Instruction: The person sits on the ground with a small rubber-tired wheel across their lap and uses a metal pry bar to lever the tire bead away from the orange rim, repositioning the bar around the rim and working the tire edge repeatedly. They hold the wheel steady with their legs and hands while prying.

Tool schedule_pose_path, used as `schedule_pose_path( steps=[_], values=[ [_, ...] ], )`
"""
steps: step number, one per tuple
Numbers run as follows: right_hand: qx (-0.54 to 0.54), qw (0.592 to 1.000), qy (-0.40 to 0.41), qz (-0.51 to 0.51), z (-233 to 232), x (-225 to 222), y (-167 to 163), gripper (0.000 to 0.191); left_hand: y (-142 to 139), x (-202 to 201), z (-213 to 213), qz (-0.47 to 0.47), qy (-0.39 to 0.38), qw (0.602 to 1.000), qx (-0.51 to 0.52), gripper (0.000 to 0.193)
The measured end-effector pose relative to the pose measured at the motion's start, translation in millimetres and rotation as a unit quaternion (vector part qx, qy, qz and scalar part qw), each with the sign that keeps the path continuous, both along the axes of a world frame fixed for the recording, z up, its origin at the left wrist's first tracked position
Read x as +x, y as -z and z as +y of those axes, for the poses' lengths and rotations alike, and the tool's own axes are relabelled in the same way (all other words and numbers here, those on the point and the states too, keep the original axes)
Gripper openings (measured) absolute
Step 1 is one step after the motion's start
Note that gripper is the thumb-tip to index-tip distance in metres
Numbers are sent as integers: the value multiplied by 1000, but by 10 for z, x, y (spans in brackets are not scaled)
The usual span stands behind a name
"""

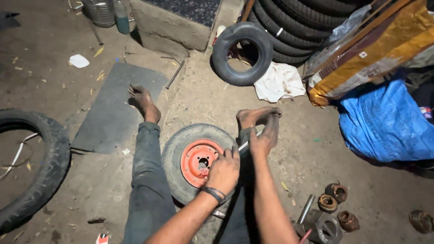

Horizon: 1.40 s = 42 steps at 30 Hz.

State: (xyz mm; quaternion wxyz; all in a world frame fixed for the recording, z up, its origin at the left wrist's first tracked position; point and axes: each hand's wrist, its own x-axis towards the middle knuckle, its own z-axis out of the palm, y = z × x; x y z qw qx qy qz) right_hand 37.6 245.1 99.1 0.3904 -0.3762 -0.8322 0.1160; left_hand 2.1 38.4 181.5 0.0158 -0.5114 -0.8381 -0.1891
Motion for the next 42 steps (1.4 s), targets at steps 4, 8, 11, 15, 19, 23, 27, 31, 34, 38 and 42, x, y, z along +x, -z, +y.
schedule_pose_path(
  steps=[4, 8, 11, 15, 19, 23, 27, 31, 34, 38, 42],
  values=[
    [-257, 956, -12, 142, -614, 186, 344, 97, -90, -81, -19, -103, 74, 992, -12, 57],
    [-398, 893, -149, 149, -521, 440, 212, 88, -185, -218, -39, -226, 178, 939, -188, 44],
    [-450, 861, -238, -20, -177, 513, -126, 70, -208, -367, 172, -137, 136, 980, -55, 34],
    [-271, 935, -185, -132, -351, 468, -354, 48, -71, -793, 613, -23, 115, 985, 125, 68],
    [-6, 989, -53, -140, -760, 441, -293, 39, 110, -909, 682, 26, 127, 979, 160, 70],
    [-153, 974, 34, -162, -372, 423, -250, 32, 120, -606, 494, 50, 69, 996, -10, 28],
    [-9, 993, -67, -96, 224, 234, -155, 35, 33, -274, 398, -2, 42, 997, -62, 32],
    [-46, 998, 40, -3, -21, 53, 164, 71, -5, -120, 376, 4, 3, 998, -64, 54],
    [-204, 968, -14, 143, -363, 138, 343, 89, -36, -148, 259, -40, 46, 998, -15, 57],
    [-428, 869, -204, 142, -323, 368, 277, 71, -148, -355, 148, -226, 142, 961, -69, 41],
    [-336, 854, -389, -80, -190, 404, 21, 45, -234, -634, 456, -192, 118, 974, 9, 35]
  ],
)
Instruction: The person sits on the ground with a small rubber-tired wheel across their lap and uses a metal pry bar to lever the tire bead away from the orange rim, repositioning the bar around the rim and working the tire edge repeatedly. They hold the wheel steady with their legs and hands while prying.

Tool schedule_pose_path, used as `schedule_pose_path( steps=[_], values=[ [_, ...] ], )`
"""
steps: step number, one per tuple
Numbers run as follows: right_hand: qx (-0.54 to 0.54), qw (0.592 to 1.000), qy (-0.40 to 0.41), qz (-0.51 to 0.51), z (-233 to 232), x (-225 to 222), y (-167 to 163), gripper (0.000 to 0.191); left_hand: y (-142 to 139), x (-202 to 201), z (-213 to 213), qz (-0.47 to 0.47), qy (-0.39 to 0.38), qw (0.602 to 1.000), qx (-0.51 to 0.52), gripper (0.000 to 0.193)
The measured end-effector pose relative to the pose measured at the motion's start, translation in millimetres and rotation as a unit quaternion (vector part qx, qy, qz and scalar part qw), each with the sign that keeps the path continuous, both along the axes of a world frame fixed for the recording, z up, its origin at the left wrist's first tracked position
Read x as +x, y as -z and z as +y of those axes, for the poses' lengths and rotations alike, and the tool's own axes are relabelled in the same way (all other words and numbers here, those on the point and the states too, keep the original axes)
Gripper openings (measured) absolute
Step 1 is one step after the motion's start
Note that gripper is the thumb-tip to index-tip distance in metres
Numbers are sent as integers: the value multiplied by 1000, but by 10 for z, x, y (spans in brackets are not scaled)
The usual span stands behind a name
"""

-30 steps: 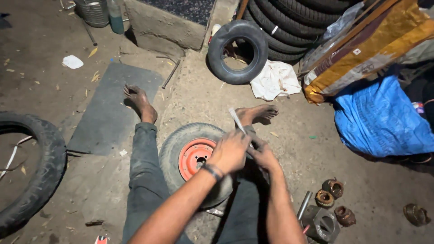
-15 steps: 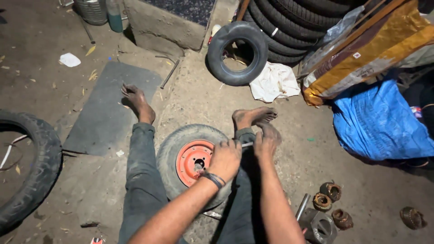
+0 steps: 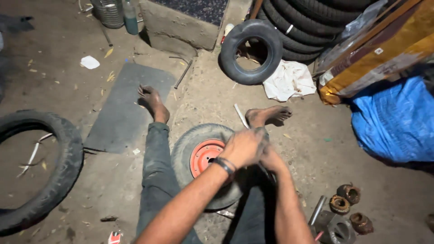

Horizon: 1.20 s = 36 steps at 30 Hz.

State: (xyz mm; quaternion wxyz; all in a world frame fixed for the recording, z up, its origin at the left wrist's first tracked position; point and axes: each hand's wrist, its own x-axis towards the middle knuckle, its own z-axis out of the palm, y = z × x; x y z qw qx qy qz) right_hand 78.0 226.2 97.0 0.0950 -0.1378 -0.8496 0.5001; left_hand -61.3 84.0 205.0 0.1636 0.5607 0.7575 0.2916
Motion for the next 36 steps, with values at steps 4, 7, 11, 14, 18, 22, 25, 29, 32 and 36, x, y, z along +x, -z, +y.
schedule_pose_path(
  steps=[4, 7, 11, 14, 18, 22, 25, 29, 32, 36],
  values=[
    [231, 954, 188, -31, -327, -51, -220, 29, 168, -379, 205, 130, -56, 970, 198, 33],
    [306, 907, 289, 10, -469, 0, -334, 23, 297, -447, 153, 144, -73, 981, 105, 37],
    [392, 853, 340, 52, 89, 42, -401, 18, 256, -73, -91, 139, -130, 981, -21, 40],
    [341, 826, 449, 21, 717, -52, -347, 20, 169, 431, -358, 192, -116, 973, -55, 40],
    [317, 741, 591, 40, 778, -196, -104, 36, 139, 814, -454, 173, -117, 973, -95, 55],
    [168, 810, 528, 192, -80, -169, 319, 100, 111, 826, -529, 225, -111, 965, -74, 56],
    [61, 878, 458, 122, -337, -94, 426, 100, 29, 670, -658, 131, -52, 987, -78, 51],
    [-107, 982, 147, 48, 81, -95, 184, 77, -58, 393, -514, 24, 23, 992, -119, 44],
    [-5, 998, 50, -27, 250, -145, -105, 58, 16, 181, -43, 85, -19, 996, 33, 46],
    [236, 946, 201, -92, -340, -119, -282, 44, 323, -324, 438, 183, -48, 964, 188, 65]
  ],
)
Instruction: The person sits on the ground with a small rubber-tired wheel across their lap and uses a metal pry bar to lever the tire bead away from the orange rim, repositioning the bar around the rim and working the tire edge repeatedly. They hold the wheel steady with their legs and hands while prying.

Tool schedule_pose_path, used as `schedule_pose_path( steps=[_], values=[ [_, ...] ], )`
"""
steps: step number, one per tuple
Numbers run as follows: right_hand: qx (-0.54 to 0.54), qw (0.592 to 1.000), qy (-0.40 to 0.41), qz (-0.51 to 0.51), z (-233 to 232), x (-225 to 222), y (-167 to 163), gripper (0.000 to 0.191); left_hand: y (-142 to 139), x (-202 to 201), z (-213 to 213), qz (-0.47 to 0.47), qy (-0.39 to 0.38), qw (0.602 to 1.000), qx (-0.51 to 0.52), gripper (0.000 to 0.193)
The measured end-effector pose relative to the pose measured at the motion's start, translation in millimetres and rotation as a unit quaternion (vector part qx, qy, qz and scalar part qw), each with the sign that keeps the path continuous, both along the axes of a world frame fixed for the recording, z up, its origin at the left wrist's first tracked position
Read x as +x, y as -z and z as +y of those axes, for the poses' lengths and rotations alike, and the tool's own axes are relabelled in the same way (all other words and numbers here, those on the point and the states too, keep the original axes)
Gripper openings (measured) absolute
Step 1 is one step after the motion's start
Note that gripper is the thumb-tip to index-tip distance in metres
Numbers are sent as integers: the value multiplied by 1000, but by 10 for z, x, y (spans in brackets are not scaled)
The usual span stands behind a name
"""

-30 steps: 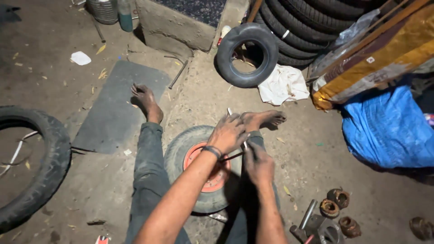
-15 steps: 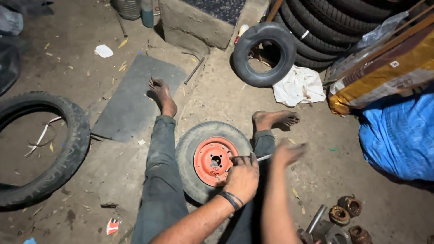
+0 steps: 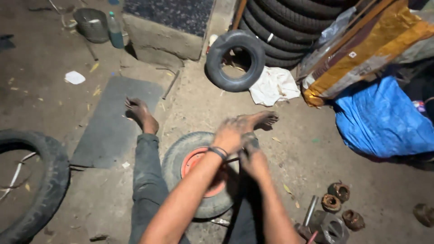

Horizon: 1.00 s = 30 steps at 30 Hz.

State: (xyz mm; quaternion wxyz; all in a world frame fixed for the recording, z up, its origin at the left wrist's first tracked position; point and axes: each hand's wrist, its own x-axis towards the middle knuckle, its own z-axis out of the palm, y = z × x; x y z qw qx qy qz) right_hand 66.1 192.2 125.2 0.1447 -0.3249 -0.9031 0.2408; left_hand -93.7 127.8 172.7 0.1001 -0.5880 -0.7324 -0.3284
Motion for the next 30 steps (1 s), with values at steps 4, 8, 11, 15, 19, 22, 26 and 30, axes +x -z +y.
schedule_pose_path(
  steps=[4, 8, 11, 15, 19, 22, 26, 30],
  values=[
    [136, 977, 88, 137, -500, 161, 52, 35, 95, -107, 4, -42, 11, 975, -218, 53],
    [150, 981, 110, 61, 14, 100, 24, 25, -166, 63, -390, -119, 3, 965, -233, 52],
    [152, 982, 73, 82, 508, -192, -41, 27, -341, 452, -754, -122, -18, 973, -195, 82],
    [348, 932, -23, 100, 460, -576, -74, 35, -390, 1044, -957, -155, -116, 944, -266, 109],
    [100, 968, 65, 221, -172, -578, 30, 71, -404, 1116, -1112, -204, -101, 955, -192, 105],
    [-100, 952, 114, 267, -324, -338, 65, 81, -487, 1029, -1236, -232, -24, 946, -226, 109],
    [-318, 923, -122, 181, 69, 29, -24, 69, -551, 845, -1095, -267, 43, 925, -267, 59],
    [-157, 979, -128, 36, 163, 271, -40, 38, -398, 401, -645, -102, 19, 994, 42, 45]
  ],
)
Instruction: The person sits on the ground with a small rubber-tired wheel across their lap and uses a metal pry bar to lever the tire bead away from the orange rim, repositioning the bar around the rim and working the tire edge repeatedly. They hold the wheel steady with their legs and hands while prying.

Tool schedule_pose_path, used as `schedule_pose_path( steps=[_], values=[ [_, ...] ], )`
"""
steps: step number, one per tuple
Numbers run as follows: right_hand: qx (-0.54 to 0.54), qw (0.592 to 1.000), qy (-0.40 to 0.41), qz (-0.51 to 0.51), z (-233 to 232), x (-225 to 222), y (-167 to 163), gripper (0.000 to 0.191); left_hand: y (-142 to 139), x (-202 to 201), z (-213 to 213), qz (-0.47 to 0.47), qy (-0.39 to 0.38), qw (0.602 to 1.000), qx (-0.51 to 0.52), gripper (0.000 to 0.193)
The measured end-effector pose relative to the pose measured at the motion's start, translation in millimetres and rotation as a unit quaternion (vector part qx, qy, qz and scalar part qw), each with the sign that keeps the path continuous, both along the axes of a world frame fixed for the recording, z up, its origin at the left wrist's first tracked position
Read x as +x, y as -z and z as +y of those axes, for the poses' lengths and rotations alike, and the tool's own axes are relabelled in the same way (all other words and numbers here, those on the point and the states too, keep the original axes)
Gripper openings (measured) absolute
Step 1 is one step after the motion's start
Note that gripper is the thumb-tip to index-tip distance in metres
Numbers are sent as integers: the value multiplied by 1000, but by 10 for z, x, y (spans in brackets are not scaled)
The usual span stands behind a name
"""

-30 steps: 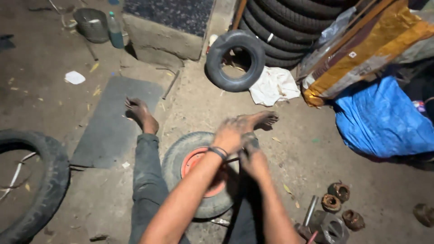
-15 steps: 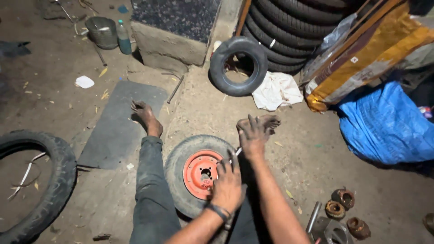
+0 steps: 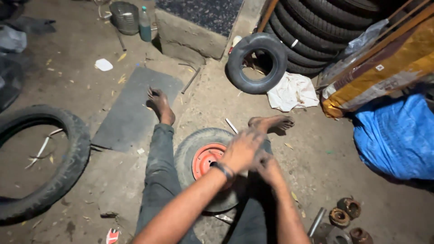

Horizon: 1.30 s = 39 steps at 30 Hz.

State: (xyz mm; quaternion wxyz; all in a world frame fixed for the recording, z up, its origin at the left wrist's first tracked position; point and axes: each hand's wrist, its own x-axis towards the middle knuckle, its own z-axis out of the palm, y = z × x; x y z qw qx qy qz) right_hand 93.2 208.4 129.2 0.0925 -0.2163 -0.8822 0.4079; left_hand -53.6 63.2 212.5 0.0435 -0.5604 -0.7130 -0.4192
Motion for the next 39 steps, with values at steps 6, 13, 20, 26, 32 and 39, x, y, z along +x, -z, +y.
schedule_pose_path(
  steps=[6, 13, 20, 26, 32, 39],
  values=[
    [249, 945, 186, 105, -323, 121, 10, 19, 364, -273, -16, 40, -33, 982, -179, 35],
    [315, 864, 384, 87, 303, -503, -47, 40, 491, 621, -439, -15, -30, 959, -280, 47],
    [85, 933, 282, 205, -151, -493, 482, 77, 384, 660, -373, 16, -112, 982, -151, 90],
    [-168, 982, -42, 77, 271, 124, 471, 47, 279, 275, -7, -30, 100, 986, -134, 32],
    [232, 960, 137, -77, 241, 390, 165, 32, 501, -91, 615, -19, 141, 990, 16, 27],
    [459, 855, 229, -82, 439, 369, -199, 38, 727, 438, 534, -21, 86, 952, -292, 44]
  ],
)
